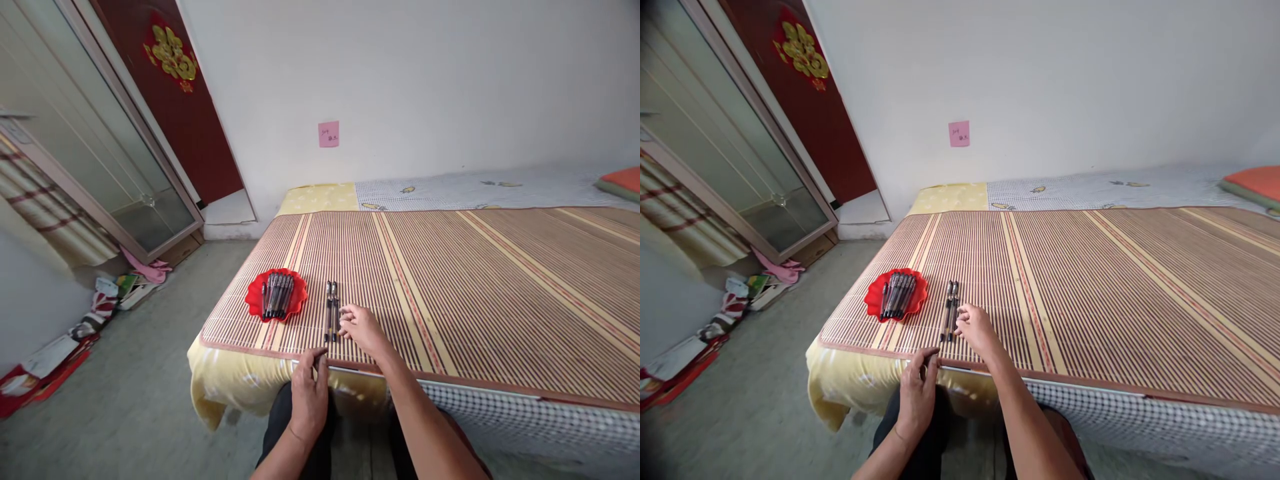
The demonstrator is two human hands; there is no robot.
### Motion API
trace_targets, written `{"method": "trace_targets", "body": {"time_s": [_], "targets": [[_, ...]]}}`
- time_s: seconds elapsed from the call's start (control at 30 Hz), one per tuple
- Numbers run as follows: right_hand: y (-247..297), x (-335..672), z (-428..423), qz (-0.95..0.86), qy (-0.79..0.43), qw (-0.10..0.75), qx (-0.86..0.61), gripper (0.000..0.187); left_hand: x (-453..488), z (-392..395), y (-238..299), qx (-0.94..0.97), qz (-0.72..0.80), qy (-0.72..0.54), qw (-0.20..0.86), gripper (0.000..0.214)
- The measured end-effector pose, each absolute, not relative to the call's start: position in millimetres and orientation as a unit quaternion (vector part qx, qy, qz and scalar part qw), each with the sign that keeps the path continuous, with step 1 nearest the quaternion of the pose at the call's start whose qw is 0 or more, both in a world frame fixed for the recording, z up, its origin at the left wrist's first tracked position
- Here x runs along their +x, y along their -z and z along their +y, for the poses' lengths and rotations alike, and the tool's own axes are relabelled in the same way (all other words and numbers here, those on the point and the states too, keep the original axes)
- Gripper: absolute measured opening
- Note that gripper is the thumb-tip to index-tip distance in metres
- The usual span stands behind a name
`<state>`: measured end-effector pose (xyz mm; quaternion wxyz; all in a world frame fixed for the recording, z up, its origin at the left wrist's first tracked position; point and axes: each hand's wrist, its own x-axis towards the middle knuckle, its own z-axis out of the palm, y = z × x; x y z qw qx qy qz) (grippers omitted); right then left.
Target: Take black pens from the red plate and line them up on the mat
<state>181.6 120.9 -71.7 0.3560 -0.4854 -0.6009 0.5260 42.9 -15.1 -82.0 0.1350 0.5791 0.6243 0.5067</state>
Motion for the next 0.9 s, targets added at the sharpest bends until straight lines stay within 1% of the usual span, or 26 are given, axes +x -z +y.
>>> {"method": "trace_targets", "body": {"time_s": [0.23, 0.37, 0.53, 0.7, 0.9], "targets": [[72.4, 185.6, 121.1, -0.608, -0.529, 0.353, -0.475, 0.029, 42.8, -15.8, 79.4, 0.625, 0.604, -0.484, 0.103, 0.02], [69.0, 188.3, 120.6, -0.608, -0.529, 0.34, -0.484, 0.03, 42.8, -16.0, 79.6, 0.626, 0.604, -0.486, 0.091, 0.018], [65.3, 190.8, 120.1, -0.617, -0.527, 0.326, -0.485, 0.031, 43.4, -16.2, 79.8, 0.626, 0.603, -0.486, 0.093, 0.016], [71.5, 191.4, 122.5, -0.617, -0.526, 0.33, -0.483, 0.033, 44.0, -15.4, 78.6, 0.624, 0.604, -0.486, 0.096, 0.017], [76.6, 190.6, 123.2, -0.614, -0.532, 0.334, -0.478, 0.031, 43.2, -16.0, 78.7, 0.623, 0.606, -0.486, 0.096, 0.017]]}}
